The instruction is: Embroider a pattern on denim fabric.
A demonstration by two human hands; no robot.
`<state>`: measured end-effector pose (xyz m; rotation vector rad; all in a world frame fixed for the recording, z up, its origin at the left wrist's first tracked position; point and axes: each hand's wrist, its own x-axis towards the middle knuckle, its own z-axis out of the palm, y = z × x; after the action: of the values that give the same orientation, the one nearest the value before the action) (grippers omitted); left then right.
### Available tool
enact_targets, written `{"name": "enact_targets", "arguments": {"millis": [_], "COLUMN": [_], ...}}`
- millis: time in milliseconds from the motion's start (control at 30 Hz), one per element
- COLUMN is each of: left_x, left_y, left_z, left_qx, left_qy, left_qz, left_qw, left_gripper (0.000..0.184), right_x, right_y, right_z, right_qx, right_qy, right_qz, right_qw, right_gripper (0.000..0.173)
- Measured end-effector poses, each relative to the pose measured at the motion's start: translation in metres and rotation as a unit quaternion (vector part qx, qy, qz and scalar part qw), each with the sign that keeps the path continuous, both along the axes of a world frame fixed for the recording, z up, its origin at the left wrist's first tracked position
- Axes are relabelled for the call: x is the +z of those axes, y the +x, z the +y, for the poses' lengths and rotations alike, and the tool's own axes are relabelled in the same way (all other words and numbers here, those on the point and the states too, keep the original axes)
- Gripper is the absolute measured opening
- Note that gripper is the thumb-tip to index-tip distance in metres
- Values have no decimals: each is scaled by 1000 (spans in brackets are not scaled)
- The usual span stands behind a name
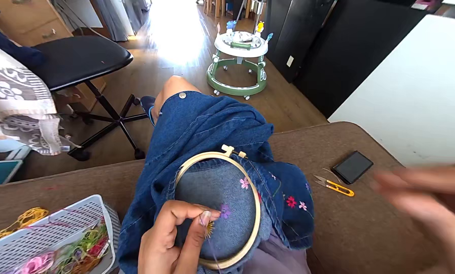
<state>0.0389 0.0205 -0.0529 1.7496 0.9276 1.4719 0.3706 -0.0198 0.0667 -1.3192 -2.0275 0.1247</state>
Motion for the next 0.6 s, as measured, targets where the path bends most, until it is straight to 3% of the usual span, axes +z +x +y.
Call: {"name": "enact_targets", "arguments": {"millis": [67, 167, 233, 333, 400, 500, 533, 600], "left_x": [0, -1, 0, -2, 0, -1, -2, -3], "left_y": [1, 2, 4, 7, 9, 9, 8, 8], "left_z": [0, 1, 3, 2, 4, 3, 4, 4], "left_qx": [5, 8, 10, 5, 1, 8, 9, 15], "left_qy": [3, 13, 22, 32, 33, 34, 37, 40], "left_qz": [-2, 6, 8, 5, -5, -15, -15, -13], "left_qw": [1000, 1000, 1000, 999, 999, 999, 999, 999], "left_gripper": [2, 3, 4, 7, 6, 6, 6, 7], "right_x": [-50, -130, -174, -215, -223, -221, -217, -201], "right_y": [62, 140, 166, 172, 171, 171, 169, 162], "right_z": [50, 93, 104, 104, 107, 108, 108, 106], "right_qx": [-130, -260, -276, -278, -292, -309, -309, -289], "right_qy": [-24, -312, -404, -459, -450, -462, -457, -401], "right_qz": [-60, -85, -123, -164, -183, -198, -188, -106], "right_qw": [989, 910, 863, 828, 824, 807, 812, 863], "right_gripper": [19, 24, 36, 51, 53, 36, 29, 21]}}
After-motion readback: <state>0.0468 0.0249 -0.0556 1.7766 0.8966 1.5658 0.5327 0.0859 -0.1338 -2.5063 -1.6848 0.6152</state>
